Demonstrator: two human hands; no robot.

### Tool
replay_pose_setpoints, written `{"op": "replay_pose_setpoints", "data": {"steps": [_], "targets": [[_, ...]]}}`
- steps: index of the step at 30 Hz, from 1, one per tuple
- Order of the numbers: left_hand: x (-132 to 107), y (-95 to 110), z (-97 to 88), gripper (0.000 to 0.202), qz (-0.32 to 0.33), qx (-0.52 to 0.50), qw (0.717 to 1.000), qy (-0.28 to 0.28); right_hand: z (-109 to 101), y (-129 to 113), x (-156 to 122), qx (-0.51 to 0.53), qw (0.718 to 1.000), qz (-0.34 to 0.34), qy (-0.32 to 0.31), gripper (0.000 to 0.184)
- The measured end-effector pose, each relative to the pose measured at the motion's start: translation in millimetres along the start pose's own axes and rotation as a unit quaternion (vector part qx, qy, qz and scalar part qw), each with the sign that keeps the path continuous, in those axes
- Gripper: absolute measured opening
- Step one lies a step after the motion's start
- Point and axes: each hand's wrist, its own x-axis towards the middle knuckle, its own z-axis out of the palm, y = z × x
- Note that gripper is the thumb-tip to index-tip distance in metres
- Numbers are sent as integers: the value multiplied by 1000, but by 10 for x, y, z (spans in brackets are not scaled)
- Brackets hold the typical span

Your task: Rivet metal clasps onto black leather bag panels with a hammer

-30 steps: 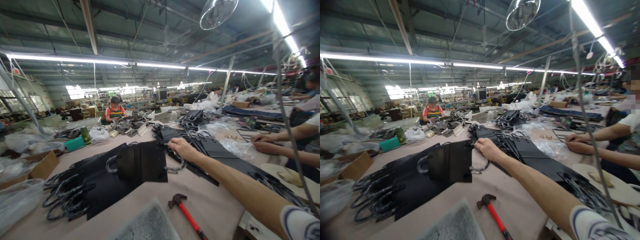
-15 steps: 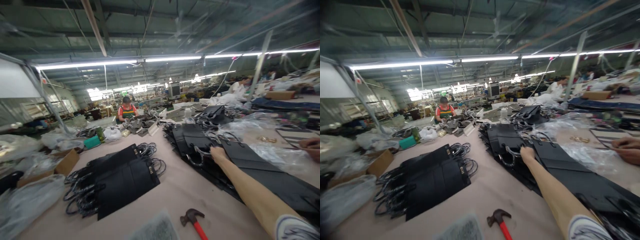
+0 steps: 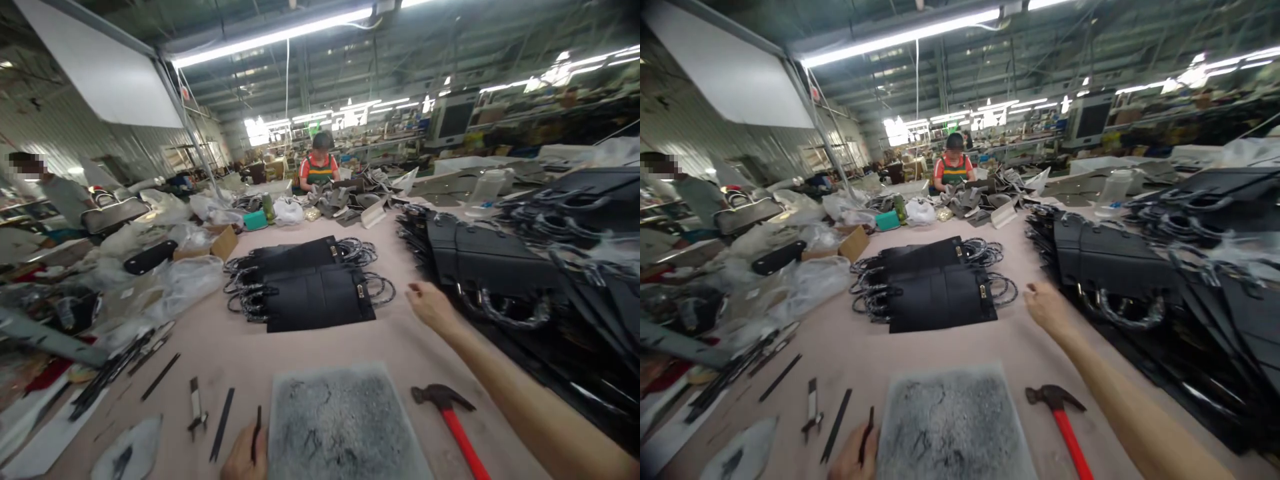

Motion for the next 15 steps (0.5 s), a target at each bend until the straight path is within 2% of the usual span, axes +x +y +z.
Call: {"op": "replay_pose_setpoints", "data": {"steps": [3, 5, 7, 10, 15], "targets": [[-46, -265, 87, 33, 96, 31, 995, 7, 520, -637, 92, -14, 996, -18, -87, 32], [-66, -335, 119, 32, 114, 47, 992, 18, 770, -826, 99, -45, 992, -19, -115, 42], [-79, -324, 133, 32, 118, 49, 992, 19, 879, -874, 81, -80, 988, -31, -128, 51], [-83, -232, 131, 34, 113, 40, 993, 22, 810, -837, 54, -129, 978, -85, -140, 45], [-82, -98, 107, 35, 98, 40, 994, 36, 433, -794, 26, -171, 946, -233, -149, 15]]}}
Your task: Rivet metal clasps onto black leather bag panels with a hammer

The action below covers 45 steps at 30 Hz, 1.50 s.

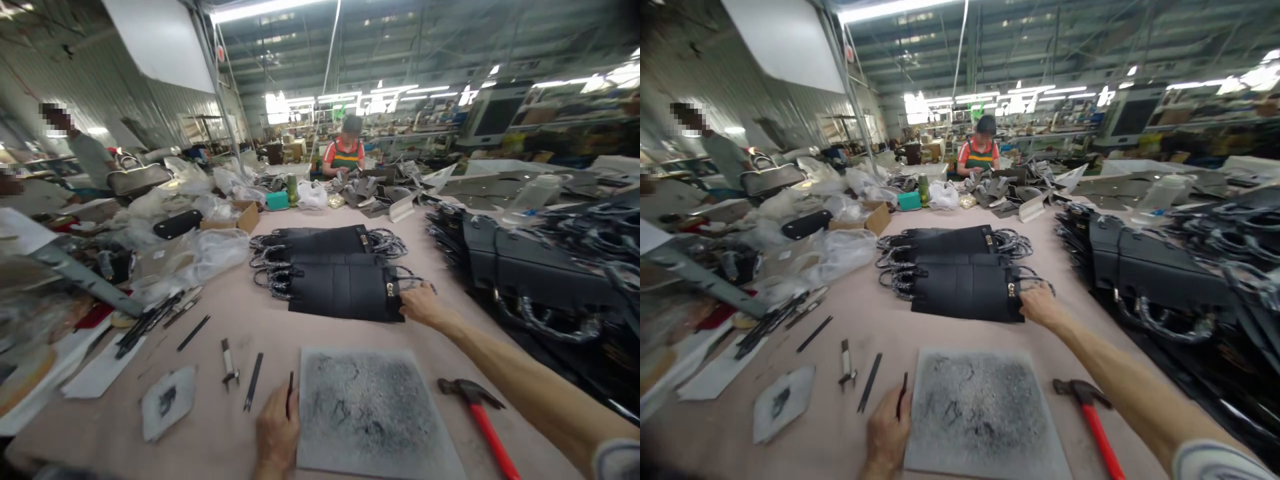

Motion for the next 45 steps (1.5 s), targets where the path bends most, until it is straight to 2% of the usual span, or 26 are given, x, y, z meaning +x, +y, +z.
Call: {"op": "replay_pose_setpoints", "data": {"steps": [2, 5, 8, 10, 12, 16, 19, 22, 26, 31, 34, 36, 39, 43, 45], "targets": [[6, 32, -16, 34, -12, 1, 1000, -4, -141, 34, -90, -12, 998, -53, 10, 12], [20, 69, -42, 32, -29, -7, 999, -20, -324, 62, -300, -14, 995, -99, 24, 20], [31, 89, -63, 29, -43, -15, 998, -39, -417, -4, -672, -17, 993, -90, 80, 24], [30, 88, -67, 27, -51, -20, 997, -50, -389, -154, -1012, -11, 991, -51, 121, 21], [23, 79, -63, 27, -56, -22, 997, -58, -281, -407, -1388, 12, 992, 1, 125, 21], [13, 53, -47, 25, -55, -23, 996, -59, 99, -1079, -2054, 94, 991, 95, 28, 27], [21, 36, -45, 24, -52, -27, 997, -57, 389, -1487, -2402, 134, 977, 160, -38, 28], [29, 23, -43, 24, -55, -27, 996, -57, 578, -1706, -2623, 189, 956, 222, -37, 30], [25, 11, -29, 25, -59, -20, 996, -59, 620, -1862, -2621, 313, 919, 239, -3, 27], [10, 1, -32, 26, -74, -26, 995, -57, 478, -2140, -2171, 461, 858, 227, 10, 24], [4, -1, -40, 27, -77, -39, 995, -51, 428, -2316, -1941, 487, 845, 221, -5, 23], [3, -2, -39, 27, -78, -43, 995, -46, 405, -2399, -1892, 486, 848, 210, -19, 23], [5, 2, -40, 26, -85, -43, 994, -58, 329, -2448, -1971, 472, 862, 184, -35, 17], [14, 19, -58, 27, -106, -48, 989, -90, 166, -2400, -2195, 320, 941, 106, -38, 18], [22, 34, -72, 27, -121, -49, 986, -101, 130, -2366, -2297, 275, 956, 63, -78, 20]]}}
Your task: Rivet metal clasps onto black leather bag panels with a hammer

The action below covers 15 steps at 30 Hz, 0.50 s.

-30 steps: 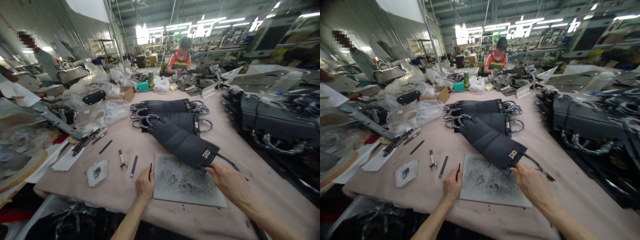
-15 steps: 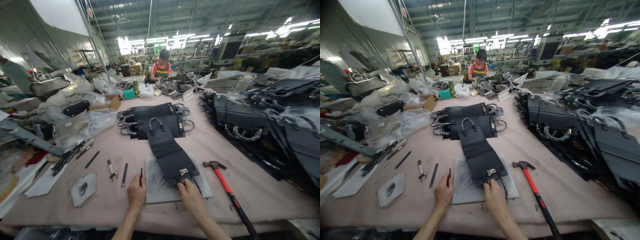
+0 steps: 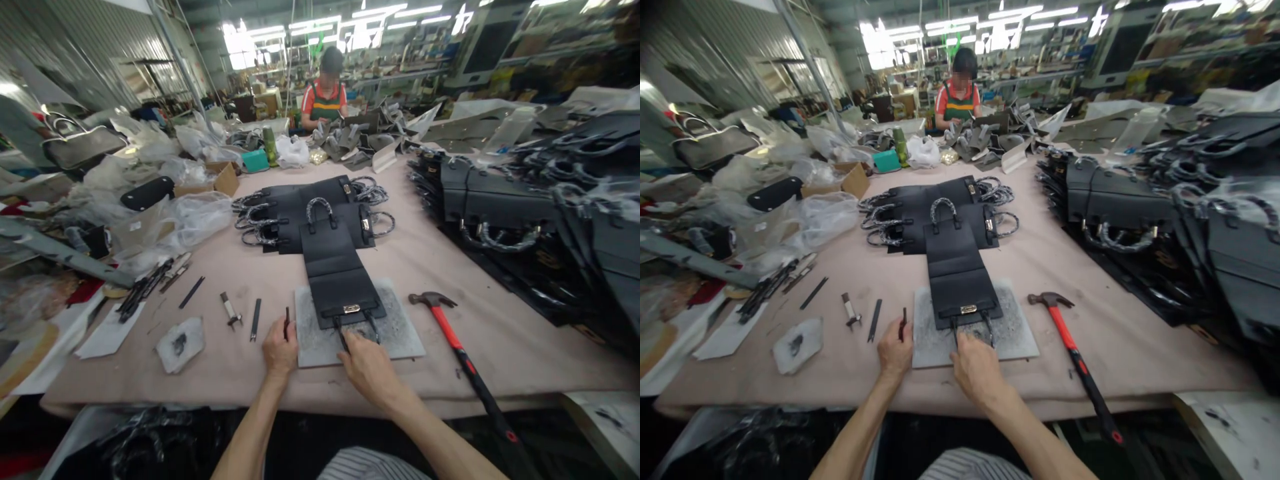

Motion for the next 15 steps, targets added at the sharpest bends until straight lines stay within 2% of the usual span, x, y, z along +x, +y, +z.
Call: {"op": "replay_pose_setpoints", "data": {"steps": [3, 8, 15], "targets": [[9, 28, -23, 27, -16, 6, 1000, -19, 56, 45, -115, 28, 998, -28, -57, 26], [25, 56, -48, 26, -31, 13, 999, -33, 242, 69, -240, 34, 997, -63, -30, 38], [41, 107, -82, 22, -51, 12, 997, -57, 315, 65, -351, 42, 992, -110, -41, 46]]}}
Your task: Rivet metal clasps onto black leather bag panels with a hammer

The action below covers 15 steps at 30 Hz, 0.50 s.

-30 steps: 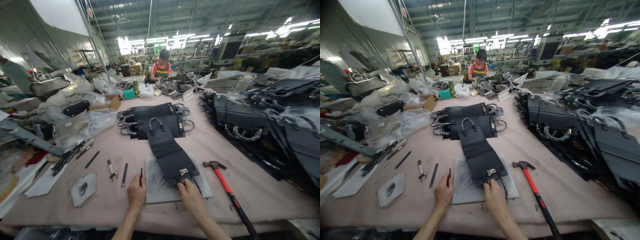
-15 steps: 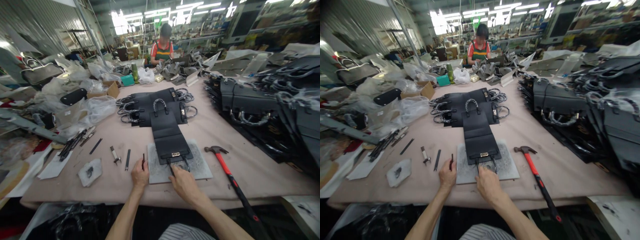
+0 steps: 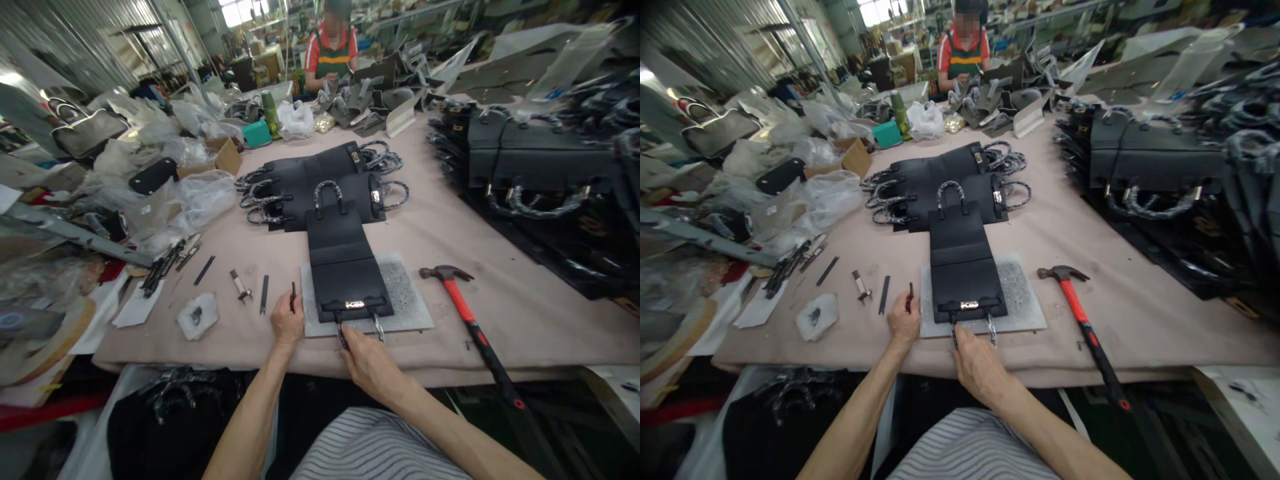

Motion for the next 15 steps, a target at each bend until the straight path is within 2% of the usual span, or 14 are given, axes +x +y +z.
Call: {"op": "replay_pose_setpoints", "data": {"steps": [2, 9, 12, 15], "targets": [[22, 54, -53, 20, -10, 8, 1000, -17, 40, 14, -10, -21, 1000, 4, 15, 46], [188, 313, -251, 12, -61, 106, 984, -132, 189, 238, 49, -68, 994, 2, 80, 37], [228, 368, -334, 13, -45, 145, 977, -147, 178, 276, 55, -63, 995, 0, 74, 37], [318, 315, -460, 15, -33, 163, 976, -137, 175, 260, 34, -52, 997, -3, 62, 41]]}}
